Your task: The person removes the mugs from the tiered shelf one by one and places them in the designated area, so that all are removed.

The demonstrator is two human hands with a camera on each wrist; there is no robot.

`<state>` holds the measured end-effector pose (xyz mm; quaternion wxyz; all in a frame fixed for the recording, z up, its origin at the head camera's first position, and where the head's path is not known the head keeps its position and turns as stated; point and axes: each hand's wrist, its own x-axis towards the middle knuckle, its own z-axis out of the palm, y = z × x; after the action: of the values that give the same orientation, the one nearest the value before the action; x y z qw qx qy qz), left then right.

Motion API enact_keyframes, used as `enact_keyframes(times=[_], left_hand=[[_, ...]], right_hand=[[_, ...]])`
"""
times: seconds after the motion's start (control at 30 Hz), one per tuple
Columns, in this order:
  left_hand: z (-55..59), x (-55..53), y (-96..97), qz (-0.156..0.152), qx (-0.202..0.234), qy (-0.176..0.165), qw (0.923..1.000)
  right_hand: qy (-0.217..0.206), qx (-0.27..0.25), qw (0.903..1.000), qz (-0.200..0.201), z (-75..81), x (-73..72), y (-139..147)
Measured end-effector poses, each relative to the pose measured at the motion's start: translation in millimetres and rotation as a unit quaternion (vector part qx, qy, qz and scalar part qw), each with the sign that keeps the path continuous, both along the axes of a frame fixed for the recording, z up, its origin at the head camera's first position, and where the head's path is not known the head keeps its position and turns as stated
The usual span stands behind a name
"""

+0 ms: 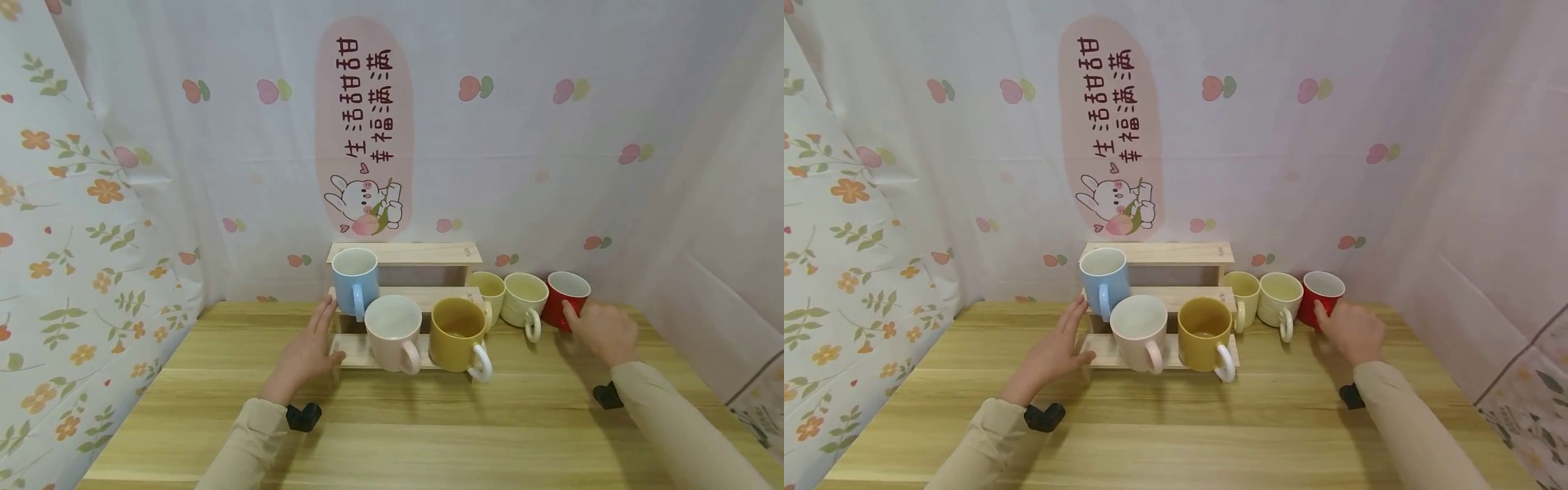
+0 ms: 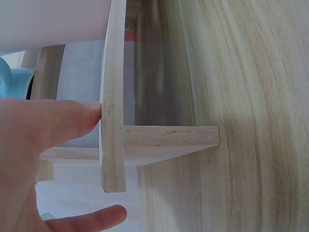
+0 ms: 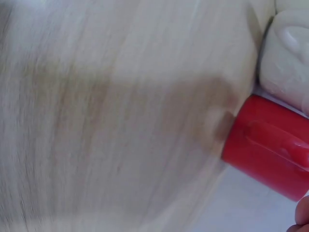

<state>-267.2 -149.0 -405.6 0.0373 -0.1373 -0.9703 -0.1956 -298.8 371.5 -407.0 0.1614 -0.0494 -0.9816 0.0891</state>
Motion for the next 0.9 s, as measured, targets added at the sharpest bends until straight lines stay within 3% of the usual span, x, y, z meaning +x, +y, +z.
enact_keyframes(times=[0.17,0.43,0.77,0.9], left_hand=[[-0.8,0.3,-0.4,-0.001,-0.002,0.001,1.0],[-0.5,0.4,-0.2,-0.001,-0.005,0.005,1.0],[0.0,1.7,-1.7,-0.002,-0.004,0.002,1.0],[0.7,1.6,-1.2,-0.004,0.001,0.001,1.0]], right_hand=[[0.002,0.002,1.0,0.005,9.1,2.6,-5.7],[-0.041,0.018,0.9986,0.029,24.6,8.4,-27.8],[0.043,0.036,0.9958,0.073,29.9,11.2,-56.4],[0.037,0.027,0.9964,0.071,33.8,14.0,-65.5]])
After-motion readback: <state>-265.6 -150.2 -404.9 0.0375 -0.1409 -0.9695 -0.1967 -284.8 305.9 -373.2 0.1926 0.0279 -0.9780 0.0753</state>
